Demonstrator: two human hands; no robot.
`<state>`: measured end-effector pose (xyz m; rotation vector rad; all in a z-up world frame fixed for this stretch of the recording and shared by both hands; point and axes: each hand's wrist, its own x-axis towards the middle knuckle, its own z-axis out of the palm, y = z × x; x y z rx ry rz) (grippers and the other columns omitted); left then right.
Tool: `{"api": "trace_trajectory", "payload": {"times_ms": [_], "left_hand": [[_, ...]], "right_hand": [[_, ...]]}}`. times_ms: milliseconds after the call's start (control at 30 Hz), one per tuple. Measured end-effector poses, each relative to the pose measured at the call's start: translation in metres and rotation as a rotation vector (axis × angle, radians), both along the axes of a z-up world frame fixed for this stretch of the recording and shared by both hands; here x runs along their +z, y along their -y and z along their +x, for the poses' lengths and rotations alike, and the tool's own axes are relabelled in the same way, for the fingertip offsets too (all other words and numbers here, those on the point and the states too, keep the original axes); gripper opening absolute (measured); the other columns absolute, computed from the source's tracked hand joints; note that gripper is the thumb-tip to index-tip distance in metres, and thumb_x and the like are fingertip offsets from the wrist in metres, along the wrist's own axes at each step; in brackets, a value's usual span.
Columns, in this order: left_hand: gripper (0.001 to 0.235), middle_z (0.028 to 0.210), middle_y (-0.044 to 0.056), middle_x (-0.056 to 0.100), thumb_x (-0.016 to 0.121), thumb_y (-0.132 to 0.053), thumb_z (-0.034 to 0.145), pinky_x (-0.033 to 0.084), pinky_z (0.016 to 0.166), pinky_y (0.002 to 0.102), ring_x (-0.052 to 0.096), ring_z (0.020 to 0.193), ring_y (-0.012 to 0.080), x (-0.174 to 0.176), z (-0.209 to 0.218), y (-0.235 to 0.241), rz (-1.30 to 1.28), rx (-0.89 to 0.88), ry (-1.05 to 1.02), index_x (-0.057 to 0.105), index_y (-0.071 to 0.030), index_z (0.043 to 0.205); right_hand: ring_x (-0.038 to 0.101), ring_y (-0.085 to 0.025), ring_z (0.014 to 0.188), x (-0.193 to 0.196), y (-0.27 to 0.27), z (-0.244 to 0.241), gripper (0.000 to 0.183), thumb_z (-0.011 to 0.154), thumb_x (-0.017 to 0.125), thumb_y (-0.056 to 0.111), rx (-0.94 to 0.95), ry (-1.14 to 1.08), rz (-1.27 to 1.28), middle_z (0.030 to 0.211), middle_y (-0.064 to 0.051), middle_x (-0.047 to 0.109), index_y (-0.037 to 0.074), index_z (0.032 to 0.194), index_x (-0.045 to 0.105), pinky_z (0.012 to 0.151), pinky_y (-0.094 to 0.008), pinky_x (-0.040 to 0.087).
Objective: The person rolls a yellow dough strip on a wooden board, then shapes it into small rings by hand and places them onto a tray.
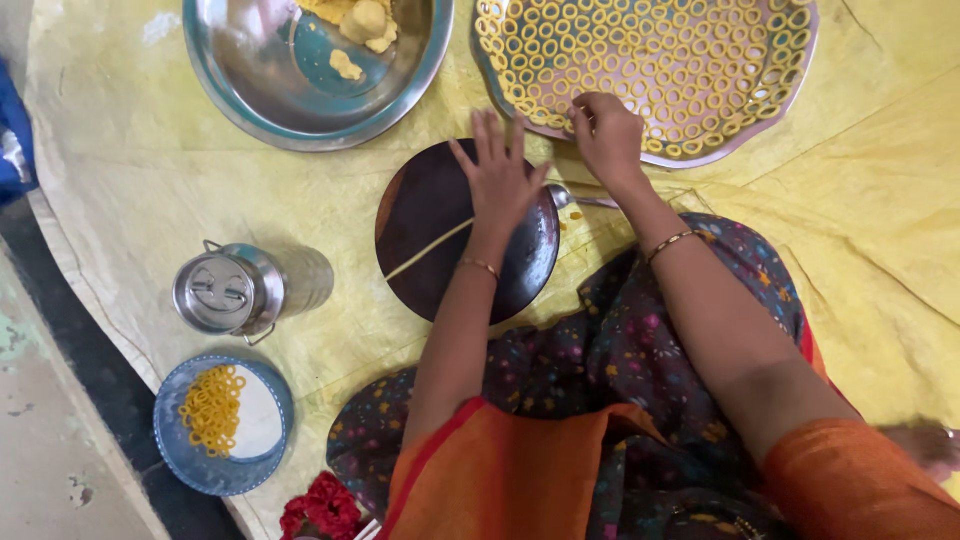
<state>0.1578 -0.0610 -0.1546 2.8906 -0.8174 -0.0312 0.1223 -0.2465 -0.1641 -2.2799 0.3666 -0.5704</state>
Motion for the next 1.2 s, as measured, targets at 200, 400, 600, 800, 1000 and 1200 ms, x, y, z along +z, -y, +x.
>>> {"api": "trace_trajectory", "payload": {"times_ms": [200,400,600,800,1000,1200], "left_hand": [[0.084,0.167,0.026,0.021,0.048,-0.067,0.102,0.006,0.12,0.074,0.008,0.158,0.0422,-0.009,0.038,0.003,0.026,0.056,-0.009,0.027,-0.014,0.163],[0.089,0.167,0.024,0.02,0.05,-0.067,0.095,0.006,0.119,0.075,0.009,0.156,0.0424,-0.004,-0.006,0.006,0.003,-0.115,-0.039,0.029,-0.012,0.162],[0.089,0.168,0.024,0.02,0.05,-0.067,0.096,0.006,0.118,0.076,0.01,0.157,0.0424,0.007,-0.068,0.002,0.039,-0.244,-0.111,0.028,-0.012,0.162],[0.088,0.167,0.024,0.021,0.049,-0.067,0.095,0.005,0.117,0.077,0.01,0.156,0.0414,-0.003,-0.039,0.009,0.084,-0.169,-0.013,0.029,-0.013,0.162],[0.087,0.166,0.025,0.025,0.05,-0.069,0.098,0.006,0.119,0.077,0.011,0.157,0.041,-0.006,0.02,0.019,0.041,0.021,0.031,0.031,-0.012,0.16],[0.088,0.167,0.025,0.023,0.05,-0.068,0.096,0.008,0.117,0.077,0.01,0.157,0.0406,-0.006,0.028,0.025,0.079,-0.076,0.021,0.031,-0.013,0.161]], "right_hand": [[0.071,-0.024,0.07,0.001,0.0,0.0,0.016,0.095,0.078,0.017,0.007,-0.026,-0.036,0.094,-0.014,0.074,0.003,0.103,0.075,0.066,-0.037,0.056],[0.071,-0.024,0.067,0.001,-0.001,0.001,0.015,0.095,0.077,0.018,0.007,-0.035,-0.048,0.093,-0.013,0.075,0.003,0.101,0.076,0.064,-0.037,0.053],[0.07,-0.022,0.069,-0.002,0.0,0.002,0.016,0.097,0.077,0.02,0.015,-0.01,-0.028,0.094,-0.012,0.074,0.005,0.102,0.076,0.065,-0.036,0.052],[0.068,-0.02,0.07,-0.003,-0.003,0.0,0.016,0.098,0.075,0.024,-0.012,-0.088,-0.045,0.09,-0.007,0.074,0.008,0.102,0.076,0.075,-0.043,0.042],[0.068,-0.021,0.073,-0.004,-0.002,0.001,0.018,0.097,0.073,0.026,-0.031,-0.126,-0.045,0.09,-0.006,0.073,0.009,0.103,0.075,0.083,-0.046,0.038],[0.068,-0.021,0.073,-0.004,0.001,0.002,0.018,0.099,0.072,0.026,-0.033,-0.142,-0.011,0.094,-0.006,0.074,0.009,0.104,0.076,0.084,-0.045,0.039]]}}
